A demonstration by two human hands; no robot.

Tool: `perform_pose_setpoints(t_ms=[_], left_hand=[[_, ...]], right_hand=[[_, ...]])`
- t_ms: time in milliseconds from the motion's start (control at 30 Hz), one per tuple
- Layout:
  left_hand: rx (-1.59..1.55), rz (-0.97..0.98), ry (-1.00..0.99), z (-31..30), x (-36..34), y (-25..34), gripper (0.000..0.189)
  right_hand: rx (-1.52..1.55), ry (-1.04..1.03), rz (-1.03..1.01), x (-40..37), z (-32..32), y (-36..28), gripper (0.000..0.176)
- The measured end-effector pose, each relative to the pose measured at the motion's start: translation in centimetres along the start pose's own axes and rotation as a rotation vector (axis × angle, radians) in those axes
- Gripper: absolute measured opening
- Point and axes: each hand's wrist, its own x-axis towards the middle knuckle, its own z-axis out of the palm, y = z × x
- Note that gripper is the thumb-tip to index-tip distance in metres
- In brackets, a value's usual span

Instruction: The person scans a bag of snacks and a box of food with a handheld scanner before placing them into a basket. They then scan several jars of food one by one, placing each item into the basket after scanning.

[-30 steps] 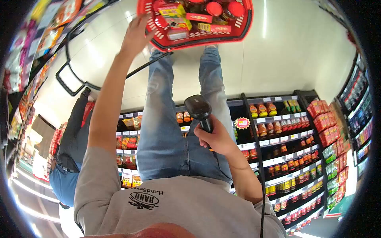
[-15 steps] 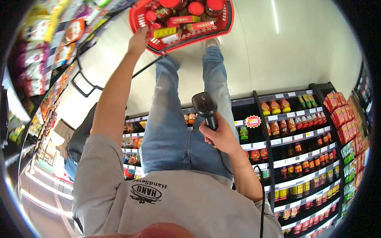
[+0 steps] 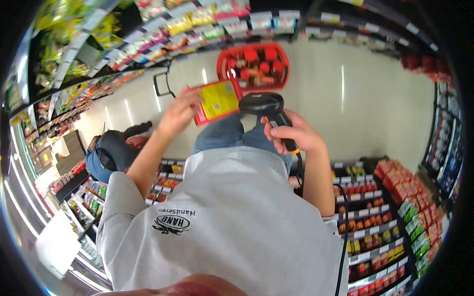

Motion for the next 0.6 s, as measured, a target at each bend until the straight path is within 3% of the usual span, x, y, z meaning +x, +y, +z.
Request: perform_pose_setpoints(t_ms=[100, 233, 433, 600], left_hand=[[0.002, 0.014, 0.083, -4.4, 1.9, 4.7, 0.017], [0.053, -0.045, 0.227, -6.2, 1.4, 7.0, 0.015], [0.048, -0.128, 0.423, -7.7, -0.1, 6.5, 0.027], [0.077, -0.157, 0.53, -10.1, -1.6, 4.8, 0.038]], right_hand=[[-0.203, -0.001, -0.031, 0.1, 2.3, -4.1, 0.042], [-0.246, -0.043, -0.06, -0.6, 5.2, -7.8, 0.043], [-0.42, -0.081, -0.057, -0.7, 8.8, -10.2, 0.044], [-0.442, 0.024, -0.189, -0.7, 11.3, -10.2, 0.05]])
